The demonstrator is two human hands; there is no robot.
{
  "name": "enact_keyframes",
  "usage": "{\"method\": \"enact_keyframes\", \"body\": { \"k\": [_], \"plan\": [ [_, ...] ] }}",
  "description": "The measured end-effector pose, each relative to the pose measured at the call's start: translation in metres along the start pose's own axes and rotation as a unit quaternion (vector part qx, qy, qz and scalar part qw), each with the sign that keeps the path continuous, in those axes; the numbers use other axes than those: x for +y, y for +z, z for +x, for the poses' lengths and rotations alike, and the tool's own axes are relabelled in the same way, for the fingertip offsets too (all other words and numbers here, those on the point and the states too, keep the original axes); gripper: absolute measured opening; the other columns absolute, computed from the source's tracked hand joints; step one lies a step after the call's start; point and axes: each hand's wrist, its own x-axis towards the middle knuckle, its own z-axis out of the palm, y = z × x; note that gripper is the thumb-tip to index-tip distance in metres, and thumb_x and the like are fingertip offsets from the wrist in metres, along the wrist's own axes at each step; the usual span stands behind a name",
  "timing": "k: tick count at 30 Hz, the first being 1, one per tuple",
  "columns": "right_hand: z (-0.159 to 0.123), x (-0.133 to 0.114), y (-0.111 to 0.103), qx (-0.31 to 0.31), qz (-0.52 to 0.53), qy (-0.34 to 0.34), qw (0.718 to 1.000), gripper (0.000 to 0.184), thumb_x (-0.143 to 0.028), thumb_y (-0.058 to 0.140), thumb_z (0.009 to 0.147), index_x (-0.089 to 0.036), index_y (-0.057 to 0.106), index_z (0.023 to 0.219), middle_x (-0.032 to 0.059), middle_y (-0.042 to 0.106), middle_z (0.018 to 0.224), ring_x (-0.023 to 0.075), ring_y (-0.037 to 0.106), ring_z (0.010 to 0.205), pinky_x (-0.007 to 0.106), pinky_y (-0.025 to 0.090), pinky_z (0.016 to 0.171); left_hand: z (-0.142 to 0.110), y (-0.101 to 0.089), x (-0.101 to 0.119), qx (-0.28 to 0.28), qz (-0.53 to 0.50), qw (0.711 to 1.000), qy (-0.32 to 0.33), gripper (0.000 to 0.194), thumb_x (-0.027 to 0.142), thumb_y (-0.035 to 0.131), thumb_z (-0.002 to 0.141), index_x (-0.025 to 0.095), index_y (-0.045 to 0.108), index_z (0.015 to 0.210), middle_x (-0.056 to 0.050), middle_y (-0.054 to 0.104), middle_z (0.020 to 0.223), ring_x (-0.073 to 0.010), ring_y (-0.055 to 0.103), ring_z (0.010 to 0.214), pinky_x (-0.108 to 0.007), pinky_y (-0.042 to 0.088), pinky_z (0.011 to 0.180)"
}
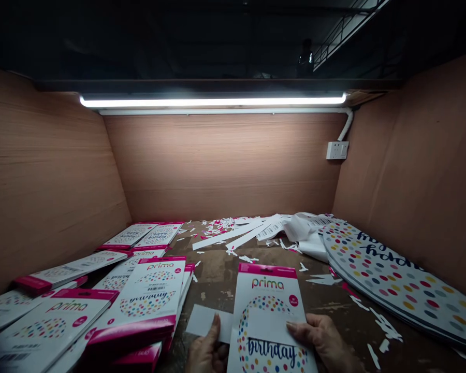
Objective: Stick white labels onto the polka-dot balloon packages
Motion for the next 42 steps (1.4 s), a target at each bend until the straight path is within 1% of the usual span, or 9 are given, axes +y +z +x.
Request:
{"method": "enact_keyframes", "body": {
  "k": [3,8,12,16,23,30,35,39,42],
  "plan": [
    [0.007,0.009,-0.006,0.031,-0.126,0.044,0.991,0.033,-0.04,0.07,0.064,-0.009,0.067,0.073,0.012,0.07,0.07,0.0238,0.066,0.066,0.029,0.051,0.06,-0.007,0.001,0.011,0.021,0.279,0.953,0.117,0.027,0.038,0.049,0.082,0.013,0.055,0.072,-0.012,0.069,0.07,-0.0276,0.065,0.078,-0.033,0.048,0.066],
    [0.022,0.023,-0.015,0.055,-0.342,0.047,0.937,0.038,-0.048,0.058,0.07,-0.012,0.064,0.063,0.0092,0.068,0.065,0.0229,0.065,0.066,0.026,0.047,0.056,-0.024,0.015,0.016,0.01,0.716,0.641,0.275,0.029,0.009,0.032,0.082,0.008,0.061,0.086,-0.014,0.068,0.075,-0.0254,0.065,0.071,-0.032,0.046,0.063],
    [0.019,0.029,-0.009,0.18,-0.607,-0.034,0.773,0.031,-0.047,0.057,0.071,-0.017,0.062,0.066,0.0066,0.065,0.066,0.026,0.062,0.067,0.032,0.045,0.059,-0.025,0.022,-0.002,0.108,0.856,0.386,0.327,0.04,-0.006,0.036,0.069,-0.006,0.057,0.103,-0.021,0.067,0.078,-0.0252,0.065,0.067,-0.031,0.049,0.059],
    [0.014,0.028,0.005,0.187,-0.714,-0.142,0.659,0.027,-0.032,0.06,0.071,-0.027,0.061,0.098,0.0058,0.062,0.087,0.0279,0.058,0.085,0.04,0.044,0.07,-0.019,0.022,-0.014,0.15,0.882,0.253,0.368,0.033,-0.004,0.039,0.069,-0.003,0.065,0.091,-0.021,0.066,0.067,-0.0239,0.063,0.055,-0.03,0.048,0.05],
    [0.023,0.038,-0.004,0.045,-0.709,-0.253,0.656,0.019,-0.039,0.047,0.086,-0.042,0.062,0.098,-0.0028,0.05,0.127,0.028,0.041,0.114,0.054,0.032,0.094,-0.007,0.026,-0.024,0.125,0.931,0.158,0.304,0.036,-0.001,0.043,0.065,-0.004,0.064,0.095,-0.034,0.064,0.082,-0.0295,0.064,0.056,-0.033,0.046,0.046],
    [0.024,0.031,0.014,-0.022,-0.71,-0.185,0.68,0.018,-0.029,0.047,0.086,-0.038,0.062,0.092,-0.0097,0.04,0.137,0.0263,0.03,0.125,0.058,0.013,0.103,-0.008,0.033,-0.028,0.118,0.94,0.177,0.266,0.035,-0.002,0.04,0.069,-0.007,0.063,0.095,-0.035,0.064,0.082,-0.03,0.065,0.061,-0.031,0.046,0.046],
    [0.023,0.03,0.015,-0.019,-0.705,-0.176,0.687,0.02,-0.033,0.044,0.087,-0.039,0.061,0.095,-0.0108,0.037,0.139,0.025,0.028,0.127,0.057,0.012,0.104,-0.012,-0.002,-0.012,0.041,0.892,0.233,0.386,0.031,0.02,0.05,0.078,0.001,0.064,0.098,-0.027,0.066,0.091,-0.03,0.066,0.079,-0.034,0.053,0.062],
    [0.022,0.029,0.014,-0.027,-0.698,-0.165,0.697,0.022,-0.03,0.044,0.087,-0.041,0.061,0.096,-0.0116,0.036,0.139,0.0246,0.027,0.128,0.057,0.012,0.105,-0.014,-0.039,-0.007,-0.071,0.84,0.14,0.52,0.065,0.058,0.034,0.081,0.004,0.064,0.101,-0.029,0.062,0.1,-0.0378,0.062,0.091,-0.046,0.054,0.067],
    [0.022,0.029,0.014,-0.029,-0.697,-0.169,0.697,0.024,-0.031,0.043,0.087,-0.042,0.06,0.099,-0.01,0.036,0.139,0.0248,0.027,0.128,0.057,0.013,0.104,-0.019,-0.048,-0.012,-0.011,0.856,0.157,0.493,0.046,0.035,0.027,0.09,0.009,0.059,0.111,-0.023,0.055,0.117,-0.0345,0.054,0.108,-0.062,0.035,0.09]
  ]
}}
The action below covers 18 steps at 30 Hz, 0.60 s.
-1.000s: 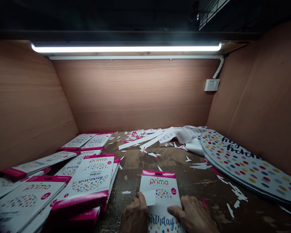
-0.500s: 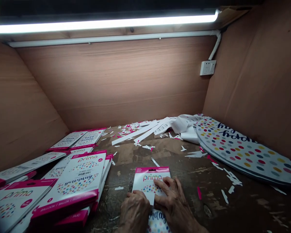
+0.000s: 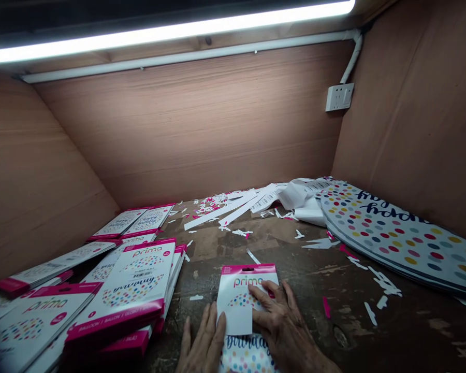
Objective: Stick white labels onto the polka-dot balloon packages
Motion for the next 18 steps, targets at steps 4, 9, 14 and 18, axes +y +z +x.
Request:
{"method": "enact_keyframes", "body": {
  "k": [4,9,14,18],
  "plan": [
    [0.001,0.001,0.002,0.001,0.001,0.003,1.0,0.024,-0.031,0.042,0.087,-0.04,0.062,0.097,-0.0086,0.037,0.138,0.0263,0.027,0.128,0.059,0.013,0.104,0.0,0.002,0.003,0.006,-0.031,0.999,-0.012,0.041,0.011,0.025,0.089,0.017,0.055,0.116,-0.011,0.053,0.123,-0.0219,0.049,0.115,-0.054,-0.014,0.103],
    [0.0,0.004,0.004,0.007,0.011,-0.008,1.0,0.022,-0.03,0.044,0.086,-0.035,0.065,0.09,-0.0053,0.039,0.137,0.0291,0.029,0.127,0.062,0.015,0.102,0.003,0.013,-0.011,0.048,-0.034,0.994,0.092,0.036,0.017,0.031,0.09,0.017,0.049,0.121,-0.009,0.053,0.125,-0.0203,0.046,0.118,-0.048,-0.008,0.107],
    [0.0,0.005,0.008,0.037,0.006,-0.031,0.999,0.022,-0.029,0.045,0.087,-0.036,0.065,0.092,-0.0054,0.039,0.137,0.0293,0.032,0.126,0.064,0.018,0.1,0.006,0.013,-0.018,-0.002,-0.055,0.991,0.12,0.041,0.015,0.027,0.089,0.015,0.04,0.128,-0.009,0.044,0.132,-0.0242,0.04,0.123,-0.045,0.039,0.095],
    [-0.002,0.011,0.004,0.068,-0.004,-0.048,0.997,0.025,-0.034,0.044,0.088,-0.033,0.062,0.105,0.0,0.044,0.134,0.0285,0.036,0.123,0.06,0.024,0.1,0.006,0.013,-0.021,0.005,-0.075,0.986,0.146,0.044,0.015,0.032,0.088,0.014,0.033,0.132,-0.011,0.04,0.134,-0.0229,0.039,0.123,-0.037,0.038,0.097]
  ]
}}
